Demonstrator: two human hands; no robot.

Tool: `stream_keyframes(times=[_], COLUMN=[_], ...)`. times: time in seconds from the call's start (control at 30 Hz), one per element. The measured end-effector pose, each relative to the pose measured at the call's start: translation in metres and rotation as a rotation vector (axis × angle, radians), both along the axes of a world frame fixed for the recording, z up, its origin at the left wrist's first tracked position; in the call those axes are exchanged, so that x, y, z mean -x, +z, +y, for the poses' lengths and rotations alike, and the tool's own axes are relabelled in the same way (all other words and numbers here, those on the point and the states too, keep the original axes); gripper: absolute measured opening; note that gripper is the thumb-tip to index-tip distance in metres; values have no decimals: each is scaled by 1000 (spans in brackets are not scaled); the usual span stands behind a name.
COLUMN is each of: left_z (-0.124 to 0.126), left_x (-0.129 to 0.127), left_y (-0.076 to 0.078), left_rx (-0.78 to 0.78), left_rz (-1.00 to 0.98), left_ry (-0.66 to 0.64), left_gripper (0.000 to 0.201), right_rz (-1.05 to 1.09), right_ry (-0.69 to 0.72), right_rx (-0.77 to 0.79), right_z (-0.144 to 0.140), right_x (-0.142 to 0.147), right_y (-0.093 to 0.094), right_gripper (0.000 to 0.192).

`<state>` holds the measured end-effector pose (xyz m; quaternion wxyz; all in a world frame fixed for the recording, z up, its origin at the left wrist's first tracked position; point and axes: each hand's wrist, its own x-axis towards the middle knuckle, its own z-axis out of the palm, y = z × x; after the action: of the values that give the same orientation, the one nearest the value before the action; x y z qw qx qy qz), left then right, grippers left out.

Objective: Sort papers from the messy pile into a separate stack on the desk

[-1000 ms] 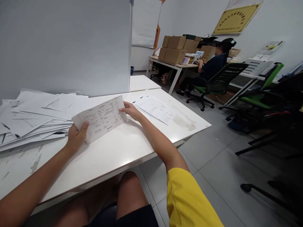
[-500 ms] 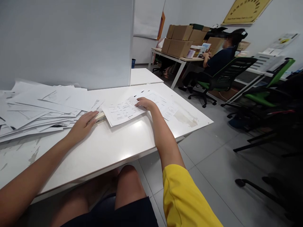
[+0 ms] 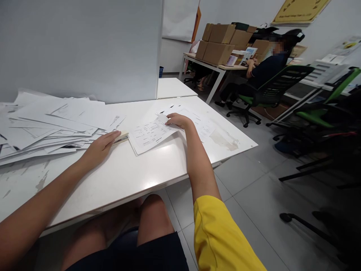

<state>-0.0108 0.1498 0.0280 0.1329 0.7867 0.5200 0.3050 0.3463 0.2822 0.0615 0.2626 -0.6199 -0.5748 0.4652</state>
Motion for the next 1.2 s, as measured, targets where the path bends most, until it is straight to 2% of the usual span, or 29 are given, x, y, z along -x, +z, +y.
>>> stream_keyframes(times=[0.23, 0.53, 0.67, 0.87, 1.0, 1.1, 1.2], left_z=[3, 1, 1, 1, 2, -6, -14], left_x=[-4, -10, -12, -14, -10, -11, -19], left_y=[0, 1, -1, -6, -11, -13, -13], left_rx=[-91, -102, -123, -202, -216, -195, -164], left_rz=[18, 12, 64, 104, 122, 165, 204], left_ry=[-31, 36, 23, -14, -6, -10, 12], left_gripper=[48, 46, 46, 45, 46, 49, 54], right_rz=[-32, 103, 67, 19, 6, -47, -79], right_ry=[6, 41, 42, 33, 34, -72, -169], right_rx=[-7, 49, 72, 27, -85, -230, -350], right_z=[-10, 1, 4, 4, 1, -5, -7], right_x=[7, 9, 8, 10, 14, 13, 7], right_y=[7, -5, -6, -12, -6, -6, -16], right_gripper=[67, 71, 70, 68, 56, 48, 39])
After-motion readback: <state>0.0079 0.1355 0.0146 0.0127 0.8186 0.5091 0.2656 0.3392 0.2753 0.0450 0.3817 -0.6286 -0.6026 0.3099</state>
